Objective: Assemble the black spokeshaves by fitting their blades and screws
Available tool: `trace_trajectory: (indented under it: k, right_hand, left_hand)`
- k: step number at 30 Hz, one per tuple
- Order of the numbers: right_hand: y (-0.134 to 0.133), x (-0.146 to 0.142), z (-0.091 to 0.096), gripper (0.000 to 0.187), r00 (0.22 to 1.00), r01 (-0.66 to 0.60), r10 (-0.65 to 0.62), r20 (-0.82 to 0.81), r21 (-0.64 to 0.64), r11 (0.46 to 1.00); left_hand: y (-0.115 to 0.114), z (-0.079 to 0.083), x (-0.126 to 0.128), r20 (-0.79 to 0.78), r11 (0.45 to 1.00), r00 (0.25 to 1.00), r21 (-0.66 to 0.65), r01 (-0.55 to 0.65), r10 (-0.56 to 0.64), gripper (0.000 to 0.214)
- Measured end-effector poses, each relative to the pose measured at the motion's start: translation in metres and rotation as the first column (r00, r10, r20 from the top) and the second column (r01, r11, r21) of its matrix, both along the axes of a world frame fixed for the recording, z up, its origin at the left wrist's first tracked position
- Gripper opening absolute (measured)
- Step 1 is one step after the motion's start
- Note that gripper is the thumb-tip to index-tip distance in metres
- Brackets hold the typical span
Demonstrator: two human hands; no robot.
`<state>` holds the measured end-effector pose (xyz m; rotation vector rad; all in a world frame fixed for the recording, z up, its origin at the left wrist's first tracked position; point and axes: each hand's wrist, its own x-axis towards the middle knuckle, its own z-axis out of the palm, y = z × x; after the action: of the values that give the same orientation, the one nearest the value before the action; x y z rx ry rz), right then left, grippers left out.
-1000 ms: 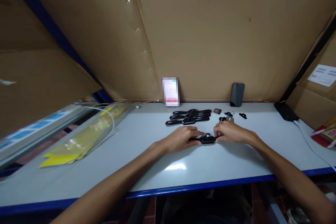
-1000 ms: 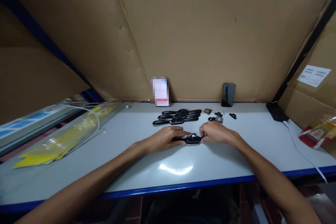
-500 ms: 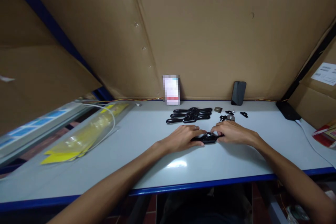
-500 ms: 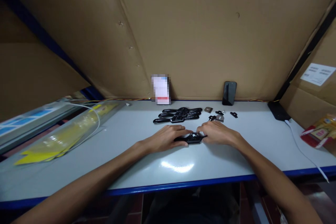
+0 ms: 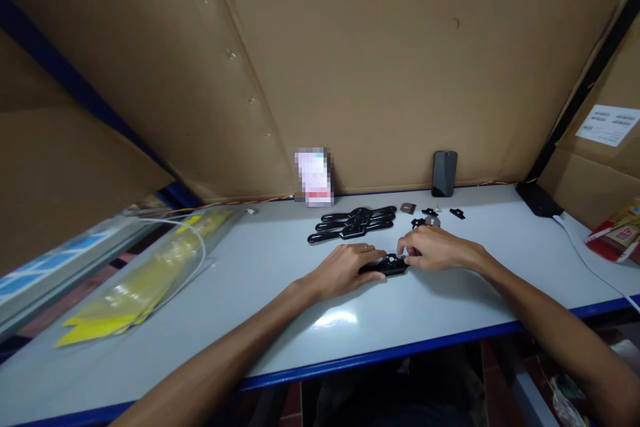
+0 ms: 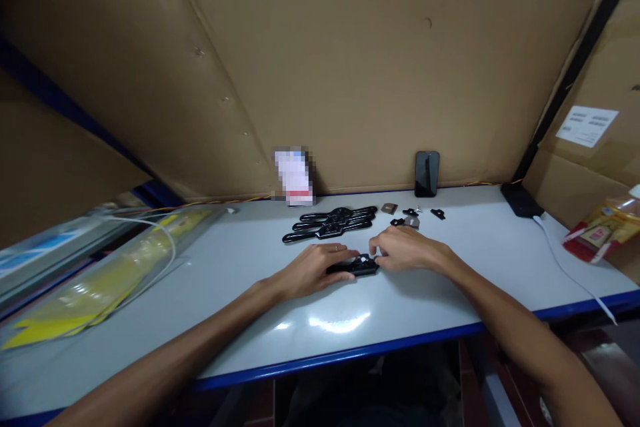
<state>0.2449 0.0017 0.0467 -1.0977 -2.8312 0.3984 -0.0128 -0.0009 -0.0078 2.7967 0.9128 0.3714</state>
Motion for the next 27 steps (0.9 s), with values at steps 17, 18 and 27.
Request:
trace_trajectory:
  k: [17, 18, 27]
  right_hand:
    - [-0.004, -0.025, -0.015, 0.035, 0.983, 0.066, -0.099, 0.157, 0.200, 0.977]
    - [-0.004, -0.025, -0.015, 0.035, 0.983, 0.052, -0.083, 0.161, 0.190, 0.980]
    - [-0.006, -0.029, -0.022, 0.039, 0.982, 0.005, -0.044, 0.184, 0.206, 0.979]
  left_hand:
    - [-0.002, 0.001, 0.005, -0.071, 0.994, 0.997, 0.106, 0.012, -0.004, 0.049]
    - [-0.002, 0.001, 0.005, -0.070, 0.995, 0.998, 0.104, 0.013, -0.005, 0.050]
    - [-0.002, 0.000, 0.006, -0.074, 0.995, 0.997, 0.094, 0.019, -0.012, 0.051]
